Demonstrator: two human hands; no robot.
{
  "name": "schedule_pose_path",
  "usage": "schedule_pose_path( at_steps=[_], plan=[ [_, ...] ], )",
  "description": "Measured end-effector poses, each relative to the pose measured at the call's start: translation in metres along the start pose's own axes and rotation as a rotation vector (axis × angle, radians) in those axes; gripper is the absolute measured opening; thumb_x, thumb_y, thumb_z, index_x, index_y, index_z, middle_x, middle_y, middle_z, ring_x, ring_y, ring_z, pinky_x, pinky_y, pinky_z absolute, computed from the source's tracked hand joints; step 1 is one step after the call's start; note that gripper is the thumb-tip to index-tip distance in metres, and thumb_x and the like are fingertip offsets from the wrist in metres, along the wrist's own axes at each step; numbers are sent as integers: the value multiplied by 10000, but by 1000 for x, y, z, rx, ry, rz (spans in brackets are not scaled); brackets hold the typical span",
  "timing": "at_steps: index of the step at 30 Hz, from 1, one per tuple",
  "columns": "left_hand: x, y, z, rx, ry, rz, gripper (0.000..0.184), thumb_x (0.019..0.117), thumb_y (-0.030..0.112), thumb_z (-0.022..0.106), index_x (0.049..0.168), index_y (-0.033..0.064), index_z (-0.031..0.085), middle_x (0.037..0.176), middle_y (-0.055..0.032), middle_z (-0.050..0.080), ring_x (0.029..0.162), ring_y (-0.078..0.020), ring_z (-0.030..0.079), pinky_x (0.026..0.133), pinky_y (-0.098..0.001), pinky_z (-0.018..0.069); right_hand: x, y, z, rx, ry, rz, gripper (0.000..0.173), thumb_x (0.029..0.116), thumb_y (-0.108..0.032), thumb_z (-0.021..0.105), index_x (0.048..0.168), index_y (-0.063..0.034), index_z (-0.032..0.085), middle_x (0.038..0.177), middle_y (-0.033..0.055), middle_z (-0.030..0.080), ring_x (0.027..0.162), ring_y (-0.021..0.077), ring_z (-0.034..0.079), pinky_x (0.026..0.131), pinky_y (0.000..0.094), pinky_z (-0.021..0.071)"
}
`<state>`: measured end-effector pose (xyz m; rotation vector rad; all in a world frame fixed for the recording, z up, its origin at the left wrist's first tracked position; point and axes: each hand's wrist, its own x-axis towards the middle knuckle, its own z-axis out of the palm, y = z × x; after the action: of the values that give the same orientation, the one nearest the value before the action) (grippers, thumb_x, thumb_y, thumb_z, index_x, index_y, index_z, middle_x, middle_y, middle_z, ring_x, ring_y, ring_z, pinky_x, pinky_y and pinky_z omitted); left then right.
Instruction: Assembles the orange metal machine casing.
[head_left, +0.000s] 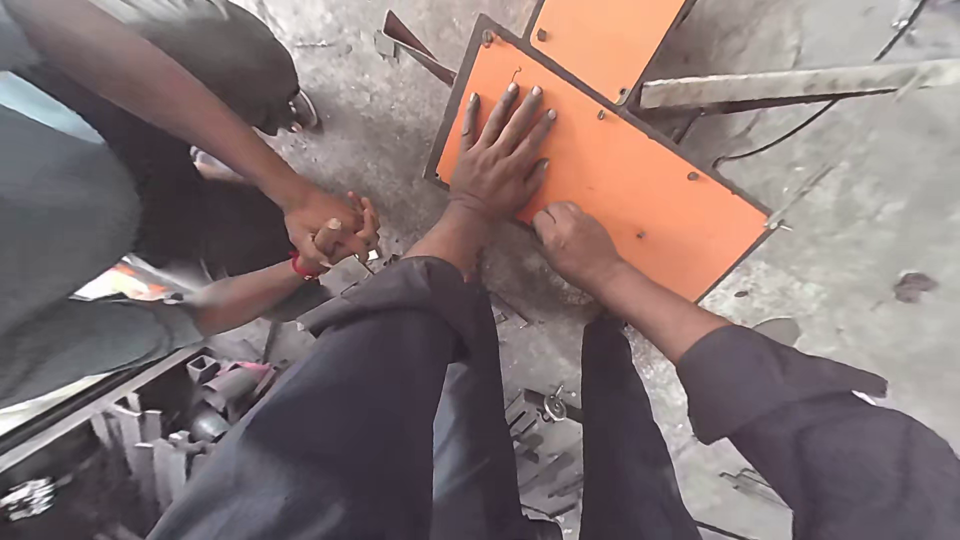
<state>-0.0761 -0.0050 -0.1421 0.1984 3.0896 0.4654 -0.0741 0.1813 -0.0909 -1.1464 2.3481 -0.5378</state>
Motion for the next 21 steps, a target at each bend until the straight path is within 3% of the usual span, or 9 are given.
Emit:
schedule_pose_path(
  at_steps=[6,10,14,18,21],
  plan=[
    [1,-1,-1,12,-7,1,526,1049,455,440,1544,280,482,1647,-24,392,1541,-296,314,1234,-639,164,7,-1,0,-83,-25,10,119,988,-5,539,951,51,637,897,217,659,885,391,689,732,470,584],
    [0,-1,2,30,8,3,517,1047,450,444,1536,288,488,1637,-18,411,1534,-290,330,1225,-636,195,13,0,1,-188,-71,15,131,969,-39,547,1003,3,666,938,193,660,900,385,665,670,493,520],
    [1,-1,1,24,-5,0,527,1050,461,426,1549,297,471,1640,-10,405,1538,-292,322,1226,-643,176,4,8,3,-132,11,-21,163,1012,-73,518,957,19,641,881,196,639,846,378,668,646,457,532],
    [-1,0,-2,6,-31,-8,531,1053,459,422,1556,294,464,1651,-15,387,1548,-289,301,1236,-641,164,-9,12,13,71,82,3,208,1030,-159,594,995,27,682,942,194,684,914,348,706,815,430,604],
    [0,0,1,7,-5,-11,531,1044,456,442,1545,287,478,1642,-13,403,1542,-296,315,1230,-647,177,-12,7,15,98,134,-17,151,996,-46,580,1018,26,712,955,195,708,936,340,722,833,410,611]
  ],
)
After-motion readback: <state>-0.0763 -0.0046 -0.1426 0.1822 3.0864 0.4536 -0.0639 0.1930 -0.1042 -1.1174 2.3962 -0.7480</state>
